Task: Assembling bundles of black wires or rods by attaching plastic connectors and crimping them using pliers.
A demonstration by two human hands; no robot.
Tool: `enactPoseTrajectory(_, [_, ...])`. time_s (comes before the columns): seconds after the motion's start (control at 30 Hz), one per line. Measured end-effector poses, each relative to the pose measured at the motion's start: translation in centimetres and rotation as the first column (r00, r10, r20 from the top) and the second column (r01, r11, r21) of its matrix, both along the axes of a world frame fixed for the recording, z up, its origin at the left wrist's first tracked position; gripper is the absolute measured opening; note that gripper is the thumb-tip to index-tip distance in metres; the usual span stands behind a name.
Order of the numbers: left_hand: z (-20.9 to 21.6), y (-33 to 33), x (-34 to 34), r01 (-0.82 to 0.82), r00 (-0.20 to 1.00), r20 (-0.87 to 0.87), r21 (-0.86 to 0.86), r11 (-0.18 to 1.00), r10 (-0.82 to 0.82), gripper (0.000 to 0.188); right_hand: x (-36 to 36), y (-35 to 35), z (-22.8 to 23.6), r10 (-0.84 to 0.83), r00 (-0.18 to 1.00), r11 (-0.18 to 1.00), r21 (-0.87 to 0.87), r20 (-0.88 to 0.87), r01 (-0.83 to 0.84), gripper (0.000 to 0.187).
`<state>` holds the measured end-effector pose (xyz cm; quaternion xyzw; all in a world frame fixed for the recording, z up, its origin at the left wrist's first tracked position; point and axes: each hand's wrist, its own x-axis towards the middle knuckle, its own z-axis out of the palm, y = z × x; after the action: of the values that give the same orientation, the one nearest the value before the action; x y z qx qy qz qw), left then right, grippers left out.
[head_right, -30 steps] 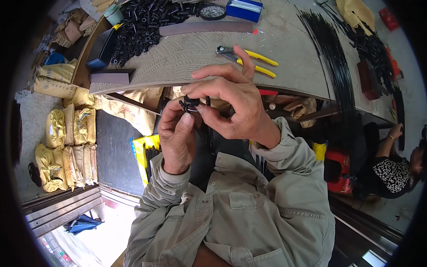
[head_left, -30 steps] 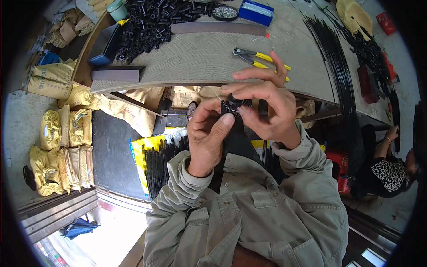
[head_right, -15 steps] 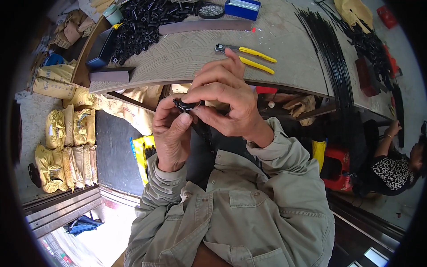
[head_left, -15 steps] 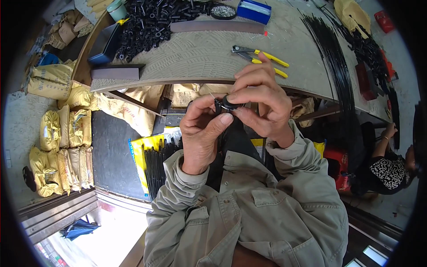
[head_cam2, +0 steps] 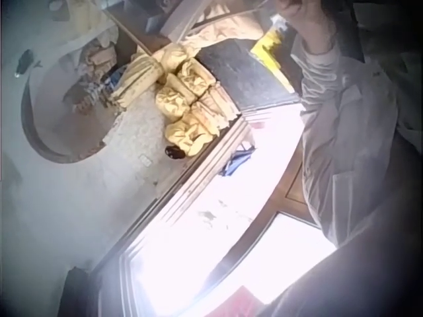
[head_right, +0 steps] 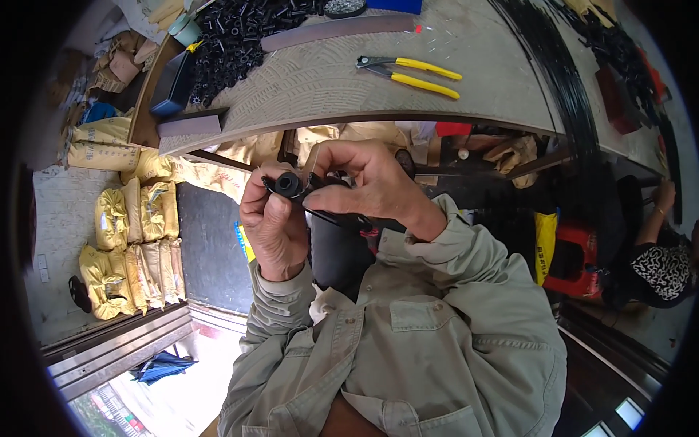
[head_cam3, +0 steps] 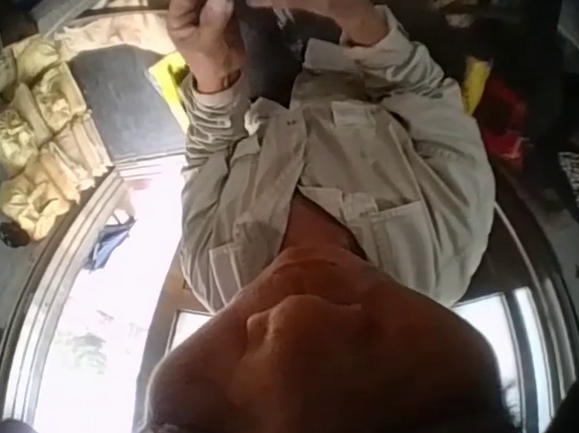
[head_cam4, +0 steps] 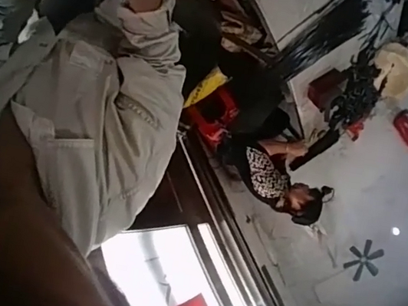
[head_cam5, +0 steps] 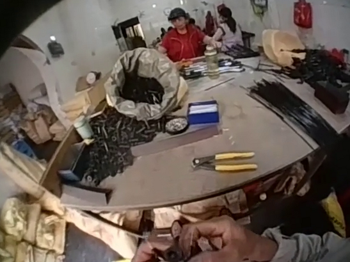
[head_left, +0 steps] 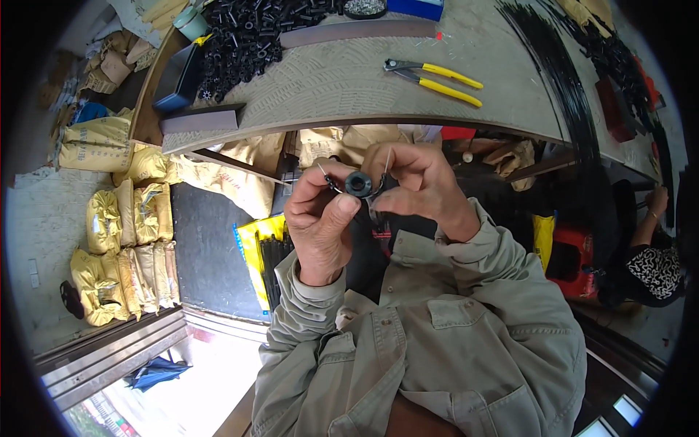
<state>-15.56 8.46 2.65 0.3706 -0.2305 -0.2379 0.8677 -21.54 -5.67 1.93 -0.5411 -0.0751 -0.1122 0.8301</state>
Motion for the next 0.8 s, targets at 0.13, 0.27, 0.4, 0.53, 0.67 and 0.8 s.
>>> enactPoseTrajectory(0.13, [0.0, 0.5, -0.2, -0.092, 0.995, 0.041, 0.066, 0.994, 0.089, 0.028, 0.1, 0.5, 1.2, -0.031, 0.999, 0.963, -0.266, 0.032, 0.039, 0.027])
enactPoseTrajectory(0.27, [0.0, 1.0, -0.3, -0.103, 0.994, -0.016, 0.118, 0.988, 0.106, 0.029, 0.1, 1.4, 1.5, -0.168, 0.979, 0.885, -0.419, 0.119, 0.202, 0.027])
enactPoseTrajectory(0.4, [-0.4, 2.0, 0.6, 0.002, 1.0, -0.013, 0.129, 0.992, -0.001, 0.031, 0.0, 1.7, 1.0, -0.175, 0.975, 0.866, -0.45, 0.135, 0.218, 0.027])
enactPoseTrajectory(0.53, [-1.0, 3.0, 1.4, 0.148, 0.986, 0.055, 0.132, 0.98, -0.157, 0.033, 0.4, 1.8, 0.5, 0.007, 0.997, 0.912, -0.409, 0.079, 0.026, 0.027])
enactPoseTrajectory(0.67, [-1.4, 4.1, 1.0, 0.193, 0.973, 0.101, 0.151, 0.97, -0.209, 0.036, 0.6, 1.9, 0.0, 0.15, 0.985, 0.939, -0.324, 0.08, -0.117, 0.026])
enactPoseTrajectory(0.8, [-1.8, 4.8, 0.2, 0.185, 0.973, 0.115, 0.136, 0.973, -0.201, 0.035, 1.0, 1.3, 0.0, 0.26, 0.954, 0.899, -0.398, 0.151, -0.182, 0.026])
